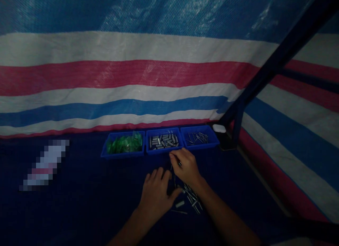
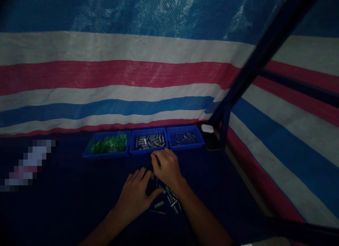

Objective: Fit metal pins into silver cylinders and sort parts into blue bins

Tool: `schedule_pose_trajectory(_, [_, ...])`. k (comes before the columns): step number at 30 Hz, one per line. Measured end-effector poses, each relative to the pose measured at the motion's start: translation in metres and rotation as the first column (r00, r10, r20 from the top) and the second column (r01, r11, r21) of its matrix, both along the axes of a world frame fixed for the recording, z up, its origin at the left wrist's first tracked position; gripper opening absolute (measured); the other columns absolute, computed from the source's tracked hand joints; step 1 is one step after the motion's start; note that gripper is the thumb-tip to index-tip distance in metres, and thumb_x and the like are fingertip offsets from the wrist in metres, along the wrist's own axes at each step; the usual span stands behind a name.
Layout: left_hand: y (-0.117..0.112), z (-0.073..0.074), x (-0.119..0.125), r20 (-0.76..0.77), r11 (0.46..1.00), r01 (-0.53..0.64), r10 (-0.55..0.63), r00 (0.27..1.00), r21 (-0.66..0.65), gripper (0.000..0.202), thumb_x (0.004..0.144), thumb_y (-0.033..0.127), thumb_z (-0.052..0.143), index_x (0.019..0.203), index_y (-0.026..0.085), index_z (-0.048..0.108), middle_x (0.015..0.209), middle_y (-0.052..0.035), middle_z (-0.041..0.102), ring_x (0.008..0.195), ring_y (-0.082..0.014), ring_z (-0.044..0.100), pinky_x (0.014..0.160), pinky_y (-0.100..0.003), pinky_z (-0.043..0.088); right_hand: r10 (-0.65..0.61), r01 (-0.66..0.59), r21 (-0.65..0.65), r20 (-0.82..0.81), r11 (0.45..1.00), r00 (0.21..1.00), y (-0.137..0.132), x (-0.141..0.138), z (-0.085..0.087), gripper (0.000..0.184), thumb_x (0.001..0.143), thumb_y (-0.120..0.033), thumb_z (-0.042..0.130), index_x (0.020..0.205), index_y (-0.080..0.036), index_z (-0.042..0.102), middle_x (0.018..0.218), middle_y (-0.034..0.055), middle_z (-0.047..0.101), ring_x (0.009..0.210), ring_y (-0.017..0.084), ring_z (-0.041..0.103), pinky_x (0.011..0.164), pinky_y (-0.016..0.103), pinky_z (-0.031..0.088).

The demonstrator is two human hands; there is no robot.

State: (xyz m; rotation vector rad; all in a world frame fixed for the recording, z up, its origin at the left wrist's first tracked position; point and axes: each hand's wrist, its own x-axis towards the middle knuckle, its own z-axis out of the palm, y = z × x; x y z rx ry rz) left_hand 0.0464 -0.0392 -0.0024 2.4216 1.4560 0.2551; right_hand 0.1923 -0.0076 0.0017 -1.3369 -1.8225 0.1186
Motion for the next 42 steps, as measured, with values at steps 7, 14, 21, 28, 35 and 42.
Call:
schedule_pose_trajectory(7, [0.002, 0.002, -0.003, 0.083, 0.995, 0.093, -0.088, 0.993, -0.047, 0.013, 0.084, 0.023, 0.041, 0.083, 0.02, 0.053, 0.088, -0.0041, 0.056, 0.084, -0.0206, 0.053, 0.076, -0.038, 0.04, 0.061, -0.059, -0.048, 0.056, 0.997, 0.997, -0.001, -0.001, 0.0, 0.018, 0.085, -0.02, 0.044, 0.081, -0.018, 0.061, 0.071, 0.0032, 0.063, 0.068, 0.015, 0.055, 0.07, 0.031, 0.042])
schedule_pose_trajectory(14, [0.025, -0.007, -0.018, 0.381, 0.994, -0.079, 0.102, 0.919, -0.075, 0.023, 0.088, 0.026, 0.034, 0.077, 0.018, 0.053, 0.076, -0.0028, 0.058, 0.07, -0.0149, 0.057, 0.067, -0.027, 0.043, 0.288, -0.228, -0.225, 0.289, 0.947, 0.913, -0.016, 0.006, 0.016, 0.022, 0.085, -0.034, 0.05, 0.099, -0.019, 0.058, 0.085, 0.0049, 0.061, 0.084, 0.019, 0.054, 0.079, 0.035, 0.043])
schedule_pose_trajectory(21, [0.031, -0.001, -0.028, 0.451, 0.984, -0.149, 0.175, 0.875, -0.092, 0.041, 0.09, 0.036, 0.026, 0.061, 0.018, 0.049, 0.058, 0.0003, 0.054, 0.055, -0.0123, 0.052, 0.059, -0.024, 0.04, 0.265, -0.233, -0.129, 0.393, 0.964, 0.88, -0.019, 0.001, 0.018, 0.015, 0.087, -0.024, 0.046, 0.083, -0.02, 0.06, 0.07, 0.0023, 0.058, 0.071, 0.016, 0.052, 0.066, 0.029, 0.04])
schedule_pose_trajectory(28, [0.036, -0.001, -0.016, 0.205, 0.98, -0.175, 0.19, 0.96, -0.092, 0.033, 0.08, 0.05, 0.046, 0.092, 0.02, 0.055, 0.067, 0.0019, 0.058, 0.06, -0.0142, 0.056, 0.057, -0.025, 0.04, -0.254, 0.243, 0.177, 0.042, 0.954, 0.966, -0.004, 0.056, 0.028, 0.012, 0.085, -0.025, 0.048, 0.088, -0.017, 0.057, 0.067, 0.0011, 0.058, 0.062, 0.013, 0.054, 0.063, 0.027, 0.042])
schedule_pose_trajectory(35, [0.033, -0.004, 0.003, -0.006, 0.995, -0.075, 0.075, 0.997, 0.064, 0.024, 0.081, 0.045, 0.047, 0.093, 0.028, 0.058, 0.085, 0.0019, 0.06, 0.065, -0.0145, 0.059, 0.052, -0.024, 0.037, -0.307, 0.307, -0.019, -0.107, 0.952, 0.946, -0.001, 0.066, 0.024, 0.048, 0.082, -0.037, 0.05, 0.123, -0.016, 0.038, 0.068, -0.0016, 0.054, 0.059, 0.013, 0.053, 0.058, 0.027, 0.044])
schedule_pose_trajectory(42, [0.037, -0.011, -0.003, 0.2, 0.996, -0.041, 0.024, 0.979, 0.082, 0.017, 0.086, 0.031, 0.043, 0.084, 0.02, 0.056, 0.081, -0.0001, 0.058, 0.07, -0.0134, 0.057, 0.06, -0.024, 0.041, 0.135, -0.112, -0.17, 0.131, 0.979, 0.982, -0.012, 0.031, 0.021, 0.026, 0.085, -0.029, 0.048, 0.107, -0.017, 0.054, 0.085, 0.0051, 0.061, 0.078, 0.016, 0.057, 0.072, 0.03, 0.046])
